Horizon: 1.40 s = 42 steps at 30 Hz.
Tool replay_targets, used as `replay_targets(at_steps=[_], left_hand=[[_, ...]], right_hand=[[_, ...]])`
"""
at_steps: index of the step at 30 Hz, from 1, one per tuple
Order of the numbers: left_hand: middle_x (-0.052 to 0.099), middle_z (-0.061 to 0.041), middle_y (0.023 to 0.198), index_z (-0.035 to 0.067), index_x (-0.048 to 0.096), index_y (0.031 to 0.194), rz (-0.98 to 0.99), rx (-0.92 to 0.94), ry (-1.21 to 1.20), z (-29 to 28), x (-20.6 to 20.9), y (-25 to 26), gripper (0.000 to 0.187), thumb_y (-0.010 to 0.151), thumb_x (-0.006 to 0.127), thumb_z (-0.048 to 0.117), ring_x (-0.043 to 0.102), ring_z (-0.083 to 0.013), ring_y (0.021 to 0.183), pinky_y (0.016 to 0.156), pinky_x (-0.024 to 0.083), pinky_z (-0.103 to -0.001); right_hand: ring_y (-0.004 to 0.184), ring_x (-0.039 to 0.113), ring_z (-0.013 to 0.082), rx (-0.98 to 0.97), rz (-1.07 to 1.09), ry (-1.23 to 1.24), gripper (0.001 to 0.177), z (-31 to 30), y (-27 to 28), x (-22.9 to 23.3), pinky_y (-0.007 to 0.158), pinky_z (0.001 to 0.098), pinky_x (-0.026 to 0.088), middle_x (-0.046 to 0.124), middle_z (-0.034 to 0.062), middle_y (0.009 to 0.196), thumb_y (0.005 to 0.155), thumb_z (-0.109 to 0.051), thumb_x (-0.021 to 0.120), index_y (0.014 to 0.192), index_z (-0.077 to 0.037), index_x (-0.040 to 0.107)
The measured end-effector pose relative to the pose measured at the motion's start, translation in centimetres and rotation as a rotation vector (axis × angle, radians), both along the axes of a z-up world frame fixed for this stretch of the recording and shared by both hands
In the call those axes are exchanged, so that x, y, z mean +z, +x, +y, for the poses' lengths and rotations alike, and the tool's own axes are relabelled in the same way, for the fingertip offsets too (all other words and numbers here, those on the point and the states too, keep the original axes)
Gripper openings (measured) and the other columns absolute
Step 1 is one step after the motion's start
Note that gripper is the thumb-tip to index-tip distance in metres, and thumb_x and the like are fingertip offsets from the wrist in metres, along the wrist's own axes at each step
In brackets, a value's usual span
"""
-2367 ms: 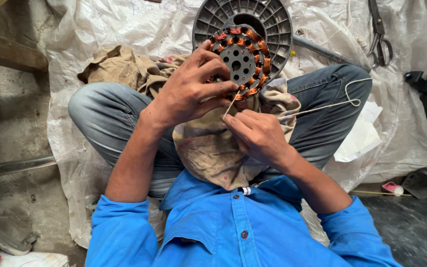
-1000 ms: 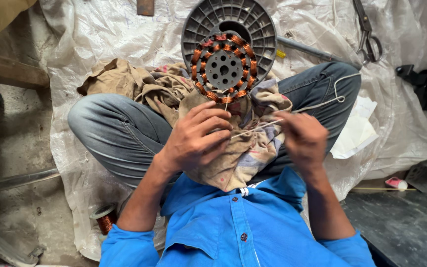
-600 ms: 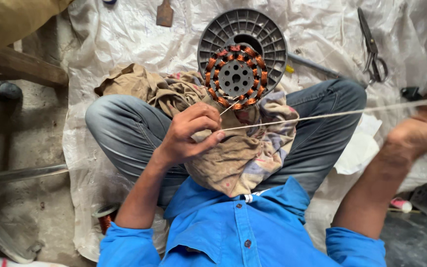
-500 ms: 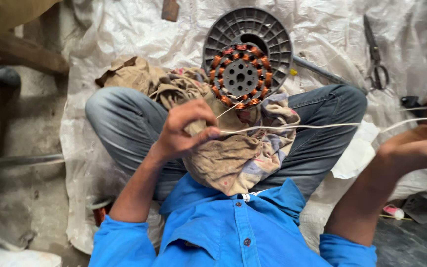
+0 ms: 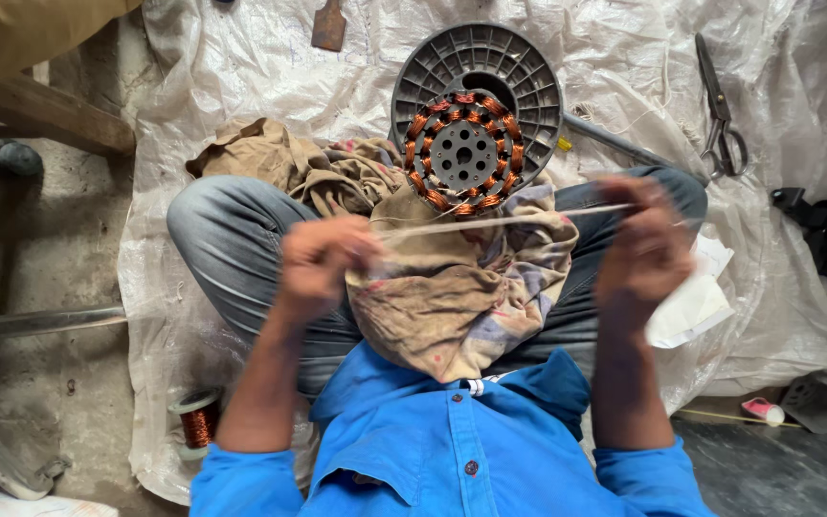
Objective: The person is sitting on the floor and winding copper wire around a motor stator. They use a white string to secure the copper windings in place, repeatedly wrapping and tying the string around the stator.
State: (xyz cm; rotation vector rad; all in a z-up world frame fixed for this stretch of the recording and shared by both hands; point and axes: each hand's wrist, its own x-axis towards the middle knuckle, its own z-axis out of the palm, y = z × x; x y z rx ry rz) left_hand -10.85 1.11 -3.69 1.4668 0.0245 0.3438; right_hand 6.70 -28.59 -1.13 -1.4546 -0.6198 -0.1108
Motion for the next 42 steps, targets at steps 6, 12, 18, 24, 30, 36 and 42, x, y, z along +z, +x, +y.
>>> replay_targets(at_steps=[6, 12, 18, 24, 30, 36, 42], left_hand=[[0.052, -0.004, 0.060, 0.002, 0.055, 0.068, 0.155, 0.426, 0.514, 3.4, 1.3, -1.7, 0.042, 0.106, 0.065, 0.017, 0.049, -0.0153, 0.053, 0.054, 0.037, -0.033], [0.052, -0.009, 0.062, 0.006, 0.053, 0.063, -0.047, 0.535, 1.123, 1.6, 0.7, 1.2, 0.038, 0.093, 0.075, 0.012, 0.056, -0.0299, 0.058, 0.057, 0.044, -0.043], [0.059, -0.009, 0.069, 0.007, 0.060, 0.069, 0.073, 0.483, 1.168, 1.7, 1.1, 1.8, 0.032, 0.093, 0.079, 0.014, 0.062, -0.0283, 0.068, 0.063, 0.049, -0.043], [0.067, -0.014, 0.117, 0.008, 0.068, 0.120, -0.176, 0.583, 1.021, -0.5, 4.4, 3.3, 0.024, 0.098, 0.076, 0.017, 0.059, -0.0308, 0.115, 0.101, 0.049, -0.045], [0.071, -0.010, 0.110, 0.006, 0.070, 0.127, -0.295, 0.017, 0.768, -3.4, 4.0, 7.6, 0.036, 0.099, 0.078, 0.028, 0.067, -0.0261, 0.105, 0.091, 0.057, -0.038], [0.070, -0.007, 0.111, 0.006, 0.065, 0.133, -0.210, 0.088, 0.519, -3.6, 2.6, 6.9, 0.041, 0.102, 0.075, 0.031, 0.070, -0.0201, 0.102, 0.090, 0.059, -0.035], [0.066, -0.006, 0.122, 0.018, 0.073, 0.116, -0.468, 0.074, 0.824, -2.7, 2.9, 7.2, 0.029, 0.092, 0.080, 0.033, 0.058, -0.0275, 0.120, 0.104, 0.052, -0.042]], right_hand=[[0.093, 0.064, 0.0147, -0.221, 0.384, 0.470, 0.019, -8.9, 8.2, -4.1, 0.083, 0.0288, 0.054, 0.068, 0.0080, 0.110, 0.118, -0.018, 0.067, 0.125, 0.000, 0.067], [0.088, 0.060, 0.0104, -0.099, 0.440, 0.768, 0.016, -16.5, 17.0, -8.9, 0.079, 0.0250, 0.051, 0.062, 0.0036, 0.107, 0.120, -0.019, 0.067, 0.123, -0.004, 0.062], [0.082, 0.058, 0.0095, -0.205, 0.193, 0.585, 0.012, -16.0, 20.1, -6.9, 0.070, 0.0220, 0.046, 0.062, 0.0044, 0.104, 0.114, -0.011, 0.065, 0.120, 0.000, 0.063], [0.086, 0.063, 0.0144, -0.083, -0.390, -0.373, 0.013, -2.4, 5.4, -2.1, 0.079, 0.0253, 0.050, 0.066, 0.0066, 0.097, 0.102, 0.002, 0.070, 0.115, -0.002, 0.070], [0.080, 0.063, 0.0169, 0.095, -0.508, -0.516, 0.028, 5.6, -0.7, 2.8, 0.066, 0.0299, 0.051, 0.066, 0.0082, 0.093, 0.088, 0.002, 0.083, 0.114, -0.007, 0.077], [0.073, 0.062, 0.0191, 0.243, -0.609, -0.627, 0.025, 5.5, -0.5, 2.8, 0.064, 0.0329, 0.048, 0.065, 0.0052, 0.085, 0.088, -0.006, 0.086, 0.111, -0.006, 0.077], [0.057, 0.057, 0.0169, 0.393, -0.290, -0.614, 0.022, 4.3, -1.8, 0.8, 0.056, 0.0319, 0.042, 0.059, 0.0054, 0.066, 0.085, -0.008, 0.085, 0.107, -0.006, 0.079]])
